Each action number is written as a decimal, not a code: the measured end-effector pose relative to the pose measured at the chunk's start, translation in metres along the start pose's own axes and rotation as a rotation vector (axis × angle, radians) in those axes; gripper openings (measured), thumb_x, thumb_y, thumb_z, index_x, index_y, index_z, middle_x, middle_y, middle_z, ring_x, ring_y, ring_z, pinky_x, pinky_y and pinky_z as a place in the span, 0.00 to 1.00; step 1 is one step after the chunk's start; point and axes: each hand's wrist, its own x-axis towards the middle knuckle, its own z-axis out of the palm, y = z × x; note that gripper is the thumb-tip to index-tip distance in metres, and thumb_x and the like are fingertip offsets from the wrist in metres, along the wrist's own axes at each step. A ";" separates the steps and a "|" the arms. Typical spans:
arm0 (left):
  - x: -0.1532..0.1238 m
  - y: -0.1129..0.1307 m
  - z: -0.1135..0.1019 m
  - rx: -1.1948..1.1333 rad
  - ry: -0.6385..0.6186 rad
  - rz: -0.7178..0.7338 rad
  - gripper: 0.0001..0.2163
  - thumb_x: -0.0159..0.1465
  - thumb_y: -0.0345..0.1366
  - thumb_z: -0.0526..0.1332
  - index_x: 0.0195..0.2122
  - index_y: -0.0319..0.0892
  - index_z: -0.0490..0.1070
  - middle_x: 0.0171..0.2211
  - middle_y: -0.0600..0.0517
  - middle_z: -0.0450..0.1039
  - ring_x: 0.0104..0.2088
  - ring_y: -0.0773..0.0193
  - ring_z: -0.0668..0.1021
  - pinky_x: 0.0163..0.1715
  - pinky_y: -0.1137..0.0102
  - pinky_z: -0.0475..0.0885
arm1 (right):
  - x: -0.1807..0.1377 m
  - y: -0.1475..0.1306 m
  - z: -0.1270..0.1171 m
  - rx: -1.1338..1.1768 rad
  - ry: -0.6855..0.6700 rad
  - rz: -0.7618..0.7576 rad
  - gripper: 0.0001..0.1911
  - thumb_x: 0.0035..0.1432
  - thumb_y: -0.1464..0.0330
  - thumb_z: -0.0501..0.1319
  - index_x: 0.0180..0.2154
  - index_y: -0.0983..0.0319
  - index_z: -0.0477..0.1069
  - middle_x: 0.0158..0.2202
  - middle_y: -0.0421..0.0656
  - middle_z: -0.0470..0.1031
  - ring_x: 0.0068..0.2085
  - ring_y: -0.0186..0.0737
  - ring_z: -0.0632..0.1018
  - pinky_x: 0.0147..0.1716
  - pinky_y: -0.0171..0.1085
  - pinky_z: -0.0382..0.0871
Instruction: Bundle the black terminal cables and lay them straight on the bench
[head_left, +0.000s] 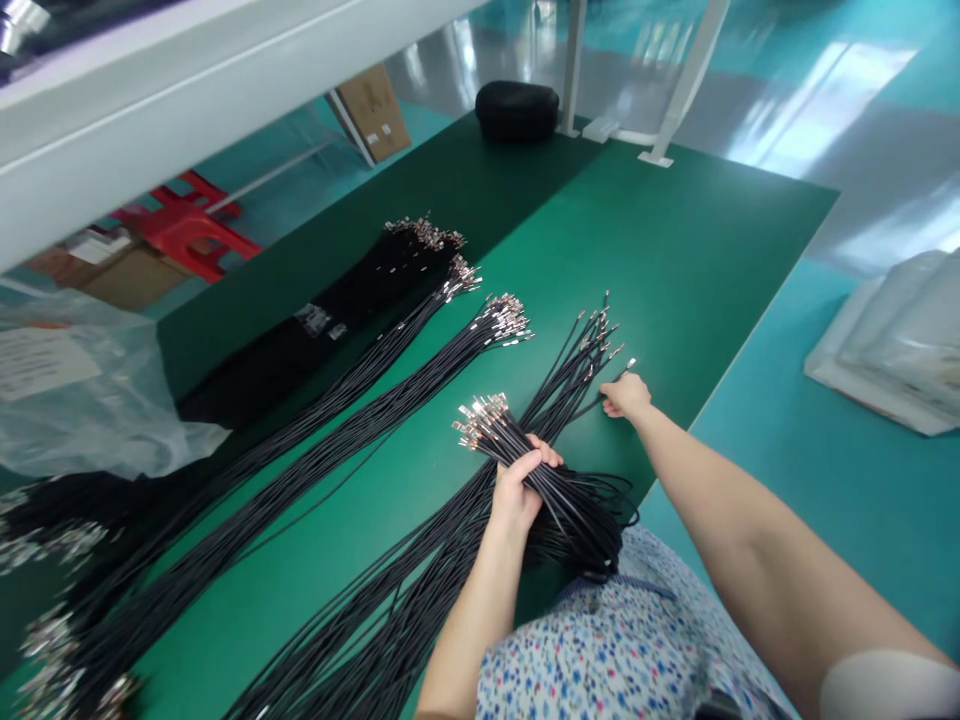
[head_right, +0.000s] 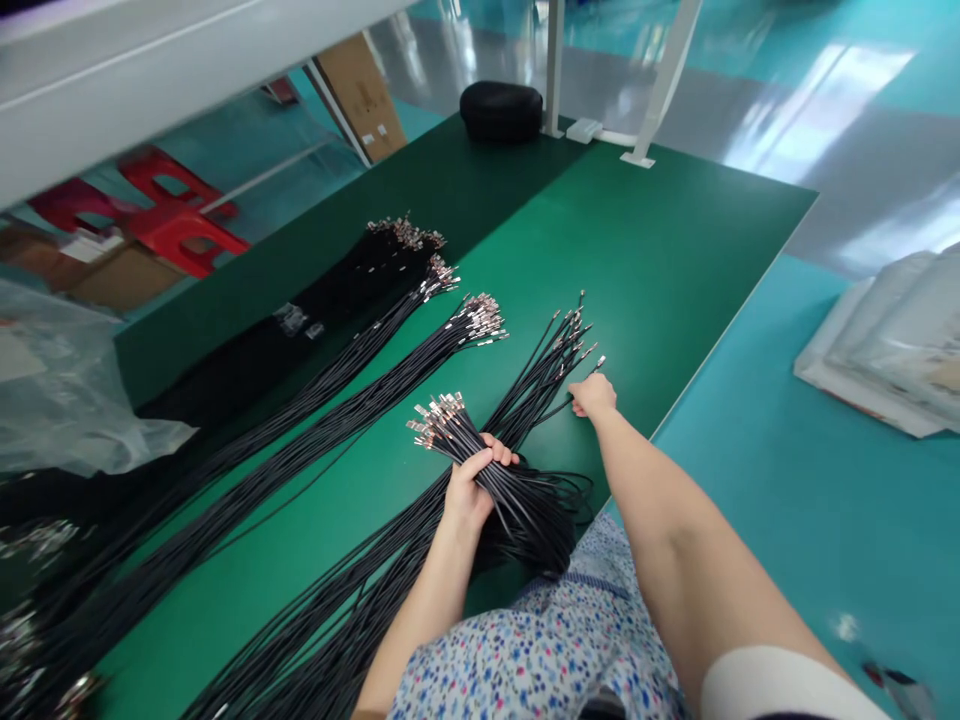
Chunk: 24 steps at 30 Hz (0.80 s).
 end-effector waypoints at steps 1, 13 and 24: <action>0.000 0.000 -0.002 -0.005 0.007 0.003 0.09 0.47 0.32 0.63 0.28 0.39 0.65 0.21 0.55 0.62 0.25 0.68 0.69 0.36 0.65 0.66 | -0.002 -0.001 0.002 0.010 0.007 -0.007 0.07 0.45 0.69 0.61 0.21 0.66 0.67 0.15 0.46 0.70 0.16 0.37 0.72 0.16 0.34 0.70; 0.001 -0.002 0.007 0.023 0.072 0.055 0.08 0.43 0.29 0.64 0.26 0.37 0.69 0.35 0.47 0.72 0.28 0.67 0.72 0.31 0.70 0.66 | -0.130 0.000 -0.043 0.172 -0.376 -0.874 0.14 0.51 0.58 0.58 0.31 0.63 0.70 0.29 0.44 0.75 0.31 0.38 0.75 0.34 0.36 0.70; -0.027 -0.005 0.019 0.112 0.196 0.252 0.14 0.42 0.27 0.67 0.32 0.36 0.73 0.32 0.50 0.74 0.32 0.64 0.75 0.40 0.67 0.67 | -0.203 -0.026 -0.017 -0.504 0.017 -1.382 0.15 0.62 0.66 0.46 0.31 0.62 0.69 0.34 0.45 0.70 0.34 0.36 0.71 0.31 0.33 0.61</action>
